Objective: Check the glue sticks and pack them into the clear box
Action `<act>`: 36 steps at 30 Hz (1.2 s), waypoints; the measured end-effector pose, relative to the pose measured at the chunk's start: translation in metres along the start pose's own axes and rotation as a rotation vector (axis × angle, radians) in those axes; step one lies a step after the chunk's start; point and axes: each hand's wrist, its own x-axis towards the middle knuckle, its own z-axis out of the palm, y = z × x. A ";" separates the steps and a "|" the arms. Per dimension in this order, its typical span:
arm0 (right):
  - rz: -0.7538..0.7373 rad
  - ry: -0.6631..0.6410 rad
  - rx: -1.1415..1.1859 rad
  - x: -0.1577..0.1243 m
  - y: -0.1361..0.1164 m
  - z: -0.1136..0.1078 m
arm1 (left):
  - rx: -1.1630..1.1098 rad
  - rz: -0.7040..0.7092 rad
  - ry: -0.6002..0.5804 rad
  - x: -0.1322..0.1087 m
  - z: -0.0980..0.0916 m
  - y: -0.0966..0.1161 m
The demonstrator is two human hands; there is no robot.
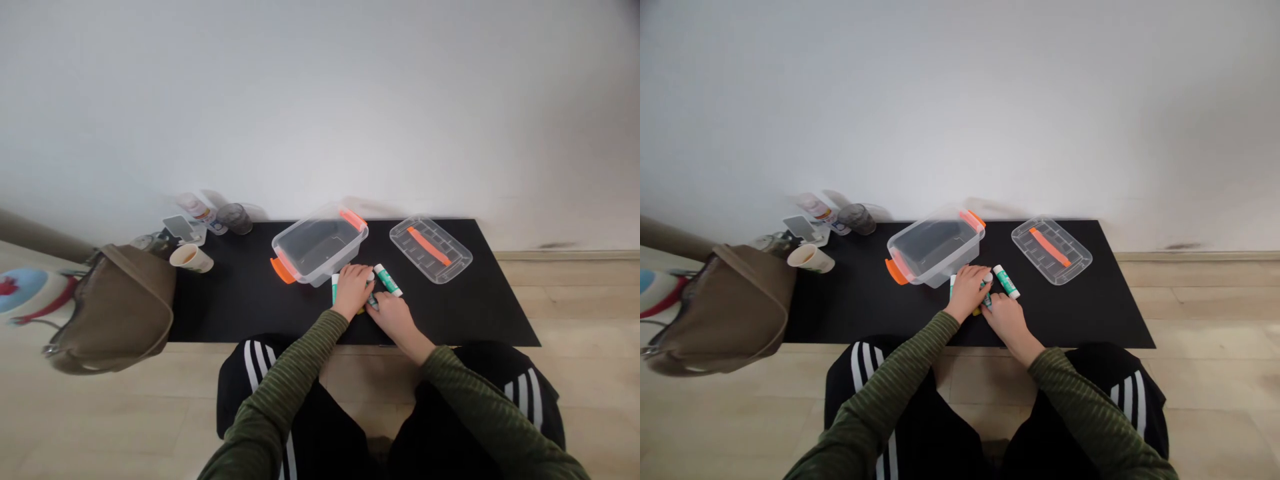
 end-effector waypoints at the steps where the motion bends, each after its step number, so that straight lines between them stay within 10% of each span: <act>1: -0.009 -0.003 -0.011 -0.001 0.000 -0.001 | 0.015 0.005 -0.007 0.001 0.002 -0.001; 11: -0.068 0.327 -0.009 0.015 0.049 -0.019 | 0.111 -0.032 -0.019 -0.001 0.004 -0.004; 19: 0.021 0.277 -0.064 0.026 0.067 -0.009 | -0.108 -0.080 0.051 0.000 -0.018 0.009; 30: 0.064 0.266 0.426 0.020 0.061 -0.019 | -1.341 -0.515 0.195 -0.012 -0.016 0.014; 36: -0.112 0.271 0.767 0.002 0.049 -0.025 | -1.617 -0.627 0.207 -0.017 -0.025 0.016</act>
